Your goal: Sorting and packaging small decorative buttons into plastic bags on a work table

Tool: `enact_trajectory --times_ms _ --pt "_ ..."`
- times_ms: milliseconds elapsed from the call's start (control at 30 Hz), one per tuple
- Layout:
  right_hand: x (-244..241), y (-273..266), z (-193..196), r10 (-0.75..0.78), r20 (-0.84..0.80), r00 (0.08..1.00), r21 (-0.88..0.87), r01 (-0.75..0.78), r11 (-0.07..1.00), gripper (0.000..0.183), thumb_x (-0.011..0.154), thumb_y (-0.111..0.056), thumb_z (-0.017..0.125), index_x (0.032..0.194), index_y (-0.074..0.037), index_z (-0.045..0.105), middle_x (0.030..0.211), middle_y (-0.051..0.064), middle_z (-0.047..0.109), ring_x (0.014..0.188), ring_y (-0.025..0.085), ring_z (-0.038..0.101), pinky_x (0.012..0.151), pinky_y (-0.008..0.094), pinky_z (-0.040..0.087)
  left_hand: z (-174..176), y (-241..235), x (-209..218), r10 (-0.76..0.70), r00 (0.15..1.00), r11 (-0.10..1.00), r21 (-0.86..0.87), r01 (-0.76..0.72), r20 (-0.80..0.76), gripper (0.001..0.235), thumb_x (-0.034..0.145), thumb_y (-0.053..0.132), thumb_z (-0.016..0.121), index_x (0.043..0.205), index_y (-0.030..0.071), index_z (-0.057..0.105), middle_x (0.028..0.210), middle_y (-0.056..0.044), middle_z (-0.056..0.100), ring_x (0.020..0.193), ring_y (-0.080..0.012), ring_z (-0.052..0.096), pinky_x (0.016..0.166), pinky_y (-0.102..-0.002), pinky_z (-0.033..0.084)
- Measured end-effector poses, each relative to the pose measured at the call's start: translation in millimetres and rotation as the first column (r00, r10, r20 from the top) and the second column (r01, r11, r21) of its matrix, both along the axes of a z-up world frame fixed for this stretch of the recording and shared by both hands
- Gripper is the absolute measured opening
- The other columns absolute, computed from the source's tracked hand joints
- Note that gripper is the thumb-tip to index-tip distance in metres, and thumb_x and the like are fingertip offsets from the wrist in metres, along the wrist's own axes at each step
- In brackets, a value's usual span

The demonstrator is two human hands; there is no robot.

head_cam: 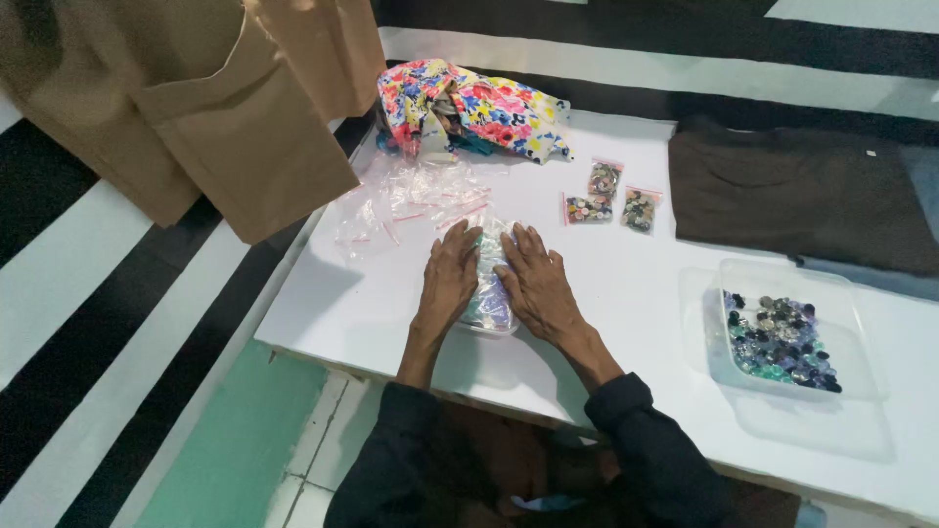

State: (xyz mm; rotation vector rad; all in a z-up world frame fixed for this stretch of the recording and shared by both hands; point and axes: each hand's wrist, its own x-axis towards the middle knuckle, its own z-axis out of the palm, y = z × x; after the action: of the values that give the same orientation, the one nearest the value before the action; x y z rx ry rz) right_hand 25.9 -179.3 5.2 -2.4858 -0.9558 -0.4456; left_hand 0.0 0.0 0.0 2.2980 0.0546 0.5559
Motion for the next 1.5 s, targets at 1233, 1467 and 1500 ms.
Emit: enact_trajectory --times_ms 1233,1467,1500 --pt "27 -312 38 -0.373 -0.307 0.876 -0.016 0.387 0.922 0.023 0.093 -0.009 0.065 0.112 -0.009 0.077 0.107 0.017 0.078 0.109 0.039 0.071 0.097 0.048 0.054 47 -286 24 -0.6 0.77 0.776 -0.076 0.626 0.217 0.019 0.093 0.005 0.071 0.111 0.012 0.073 0.097 -0.008 0.077 0.09 -0.0288 0.077 0.076 -0.037 0.063" --pt "50 -325 5 -0.335 -0.377 0.864 -0.076 0.332 0.94 0.024 0.087 -0.008 0.066 0.11 -0.003 0.069 0.101 0.023 0.074 0.101 0.046 0.07 0.085 0.055 0.056 28 -335 67 -0.626 0.78 0.779 0.029 0.626 -0.028 0.031 0.085 -0.009 0.062 0.115 0.002 0.06 0.094 -0.024 0.069 0.088 -0.0492 0.072 0.07 -0.053 0.06" --pt "46 -323 6 -0.331 -0.376 0.866 -0.084 0.324 0.942 0.024 0.088 -0.01 0.064 0.111 -0.007 0.067 0.1 0.021 0.074 0.101 0.046 0.07 0.086 0.055 0.057 19 -337 72 -0.593 0.803 0.8 0.072 0.596 -0.063 0.031 0.085 -0.008 0.063 0.115 0.002 0.059 0.094 -0.023 0.068 0.087 -0.0486 0.072 0.07 -0.053 0.061"
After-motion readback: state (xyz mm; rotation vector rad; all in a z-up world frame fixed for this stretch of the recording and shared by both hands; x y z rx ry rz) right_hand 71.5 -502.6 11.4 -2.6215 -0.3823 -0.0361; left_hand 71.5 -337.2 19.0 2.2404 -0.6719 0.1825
